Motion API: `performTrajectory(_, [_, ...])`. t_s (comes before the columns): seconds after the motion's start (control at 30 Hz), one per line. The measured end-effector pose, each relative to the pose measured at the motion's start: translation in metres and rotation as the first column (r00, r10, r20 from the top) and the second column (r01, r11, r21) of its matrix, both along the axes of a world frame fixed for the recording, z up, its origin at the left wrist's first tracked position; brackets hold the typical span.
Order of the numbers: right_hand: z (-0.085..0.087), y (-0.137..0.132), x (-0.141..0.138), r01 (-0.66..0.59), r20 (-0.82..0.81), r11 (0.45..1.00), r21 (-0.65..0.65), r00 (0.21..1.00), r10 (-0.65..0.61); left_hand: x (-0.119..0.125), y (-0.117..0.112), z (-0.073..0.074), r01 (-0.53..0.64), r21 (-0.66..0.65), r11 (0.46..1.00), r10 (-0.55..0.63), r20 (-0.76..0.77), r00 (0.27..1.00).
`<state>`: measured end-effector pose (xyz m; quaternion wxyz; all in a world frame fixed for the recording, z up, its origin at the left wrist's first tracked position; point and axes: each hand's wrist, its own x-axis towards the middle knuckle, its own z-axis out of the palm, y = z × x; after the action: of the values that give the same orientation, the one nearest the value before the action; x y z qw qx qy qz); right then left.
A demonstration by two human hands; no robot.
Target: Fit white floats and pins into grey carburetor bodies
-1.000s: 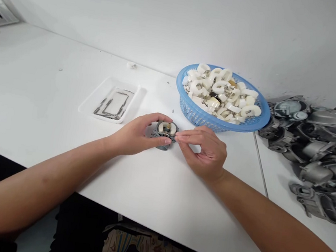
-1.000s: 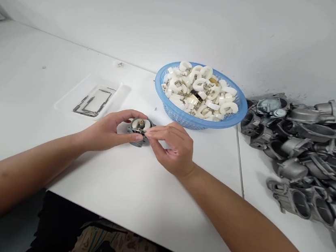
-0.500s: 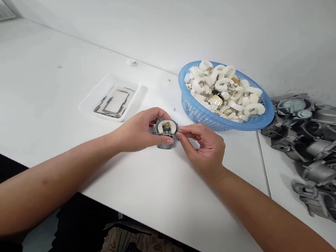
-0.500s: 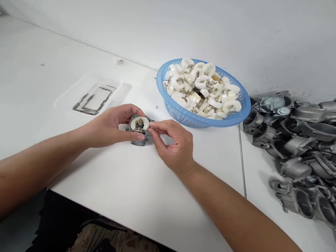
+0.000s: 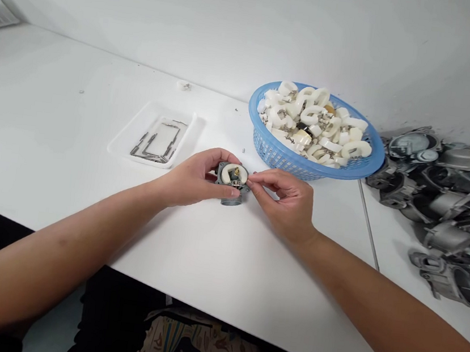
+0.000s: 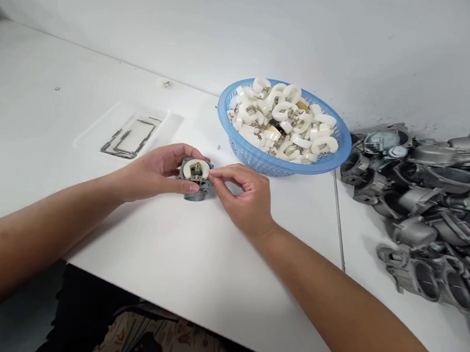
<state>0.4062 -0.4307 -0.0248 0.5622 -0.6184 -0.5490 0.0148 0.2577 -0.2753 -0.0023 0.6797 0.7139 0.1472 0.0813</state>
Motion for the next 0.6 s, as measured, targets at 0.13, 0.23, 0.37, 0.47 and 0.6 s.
performTrajectory(0.13, [0.0002,-0.0014,-0.0020,0.019,0.006,1.000,0.013,1.000,-0.019,-0.0008,-0.0022,0.0007,-0.032,0.032,0.999,0.032,0.010,0.999])
performTrajectory(0.23, [-0.0005,-0.0025,-0.0036,0.027,-0.028,0.999,0.047,0.999,-0.026,-0.0004,-0.0037,0.0005,-0.057,0.021,0.998,0.057,0.000,0.998])
performTrajectory(0.37, [-0.0018,-0.0034,-0.0050,0.015,-0.101,0.996,0.093,0.995,-0.006,0.0007,-0.0039,0.0002,-0.066,-0.005,0.998,0.065,-0.009,0.998])
performTrajectory(0.47, [-0.0022,-0.0035,-0.0052,-0.041,-0.080,0.993,0.108,0.996,0.050,0.0007,-0.0035,0.0014,-0.072,0.010,0.997,0.072,-0.025,0.997])
performTrajectory(0.6, [-0.0013,-0.0028,-0.0047,-0.057,-0.024,0.992,0.113,0.998,0.060,-0.0004,-0.0030,0.0030,-0.087,0.027,0.996,0.088,-0.054,0.995])
